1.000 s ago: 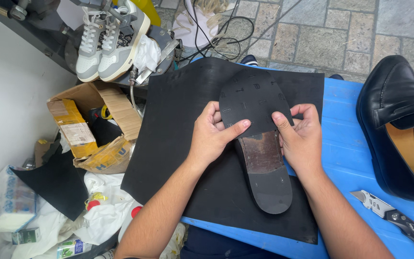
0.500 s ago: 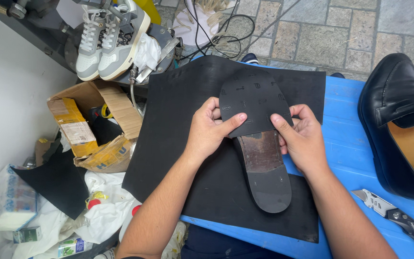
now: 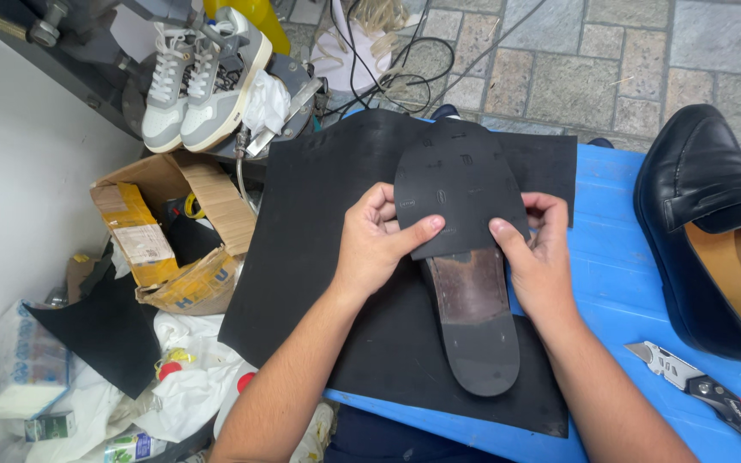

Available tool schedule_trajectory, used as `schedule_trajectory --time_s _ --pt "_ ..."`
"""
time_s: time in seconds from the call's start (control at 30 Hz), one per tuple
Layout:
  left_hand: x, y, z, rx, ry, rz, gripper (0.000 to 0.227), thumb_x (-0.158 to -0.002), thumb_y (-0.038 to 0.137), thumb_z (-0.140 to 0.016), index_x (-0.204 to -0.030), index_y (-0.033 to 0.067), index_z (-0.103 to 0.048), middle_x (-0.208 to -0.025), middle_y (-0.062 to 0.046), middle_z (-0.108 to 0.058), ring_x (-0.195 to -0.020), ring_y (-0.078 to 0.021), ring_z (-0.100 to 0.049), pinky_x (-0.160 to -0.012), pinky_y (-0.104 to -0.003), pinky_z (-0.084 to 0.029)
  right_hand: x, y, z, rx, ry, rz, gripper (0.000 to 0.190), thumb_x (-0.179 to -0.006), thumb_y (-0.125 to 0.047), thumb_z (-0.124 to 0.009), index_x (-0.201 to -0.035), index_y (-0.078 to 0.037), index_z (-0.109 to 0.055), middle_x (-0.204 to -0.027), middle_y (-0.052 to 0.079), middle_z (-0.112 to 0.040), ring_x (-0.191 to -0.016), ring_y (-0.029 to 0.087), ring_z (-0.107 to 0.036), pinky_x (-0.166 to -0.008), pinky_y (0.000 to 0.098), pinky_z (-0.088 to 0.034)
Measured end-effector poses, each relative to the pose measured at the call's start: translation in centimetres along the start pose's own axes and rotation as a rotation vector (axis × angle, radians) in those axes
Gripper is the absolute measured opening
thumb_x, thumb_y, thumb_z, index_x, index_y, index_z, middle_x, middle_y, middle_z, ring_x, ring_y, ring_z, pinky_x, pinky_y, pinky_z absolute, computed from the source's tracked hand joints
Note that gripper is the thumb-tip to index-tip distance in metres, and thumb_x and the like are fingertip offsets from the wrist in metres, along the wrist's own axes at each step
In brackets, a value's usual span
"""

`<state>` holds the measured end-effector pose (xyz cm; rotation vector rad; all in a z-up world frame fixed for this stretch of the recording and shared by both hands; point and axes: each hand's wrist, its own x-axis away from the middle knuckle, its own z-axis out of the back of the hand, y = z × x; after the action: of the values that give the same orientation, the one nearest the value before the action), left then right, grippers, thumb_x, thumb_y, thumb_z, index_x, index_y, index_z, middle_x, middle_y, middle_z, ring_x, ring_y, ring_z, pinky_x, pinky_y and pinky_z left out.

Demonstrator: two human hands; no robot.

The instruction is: The person traces the outline of a black loafer onto a black sheet using a pen, then uses a utility knife to cut out two insole shapes. The person checks the fit of the cut pieces against the shoes and continues trimming the material.

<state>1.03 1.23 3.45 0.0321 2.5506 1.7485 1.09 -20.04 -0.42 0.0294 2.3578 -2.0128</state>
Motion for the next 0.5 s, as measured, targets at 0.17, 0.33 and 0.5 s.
schedule_trajectory --time_s 0.17,0.33,0.5 --pt "0.6 1.1 0.8 0.013 -0.085 0.1 0.083 -0.075 0.004 -0.087 -0.146 0.0014 -0.042 -0.124 -0.017 -0.067 -0.115 -0.0213 -0.068 -0.1 -0.036 -0.057 1.9 -2.6 -1.2 -0.03 -0.125 -0.024 0.063 -0.093 -0.01 -0.068 -0.151 0.0 -0.044 -0.138 0.011 -0.059 -0.129 0.018 -0.055 -0.112 0.0322 -0.042" --pt "0.5 1.1 2.2 -0.088 -0.229 0.002 0.105 -0.069 0.007 -0.092 -0.159 0.0023 -0.037 -0.153 -0.009 -0.052 -0.146 -0.0199 -0.047 -0.123 -0.034 -0.034 4.3 -7.0 -2.7 0.215 -0.208 0.088 0.077 -0.085 -0.009 -0.075 -0.153 0.0 -0.042 -0.139 0.012 -0.061 -0.124 0.016 -0.06 -0.105 0.0298 -0.047" --pt "0.2 -0.4 2.8 0.025 -0.221 -0.039 0.099 -0.073 0.024 -0.097 -0.152 0.0012 -0.043 -0.143 -0.01 -0.059 -0.136 -0.0205 -0.055 -0.119 -0.034 -0.041 6.5 -10.3 -3.9 0.939 -0.21 0.016 0.097 -0.07 -0.027 -0.09 -0.156 -0.018 -0.045 -0.104 0.006 -0.078 -0.063 0.024 -0.073 -0.059 0.0336 -0.059"
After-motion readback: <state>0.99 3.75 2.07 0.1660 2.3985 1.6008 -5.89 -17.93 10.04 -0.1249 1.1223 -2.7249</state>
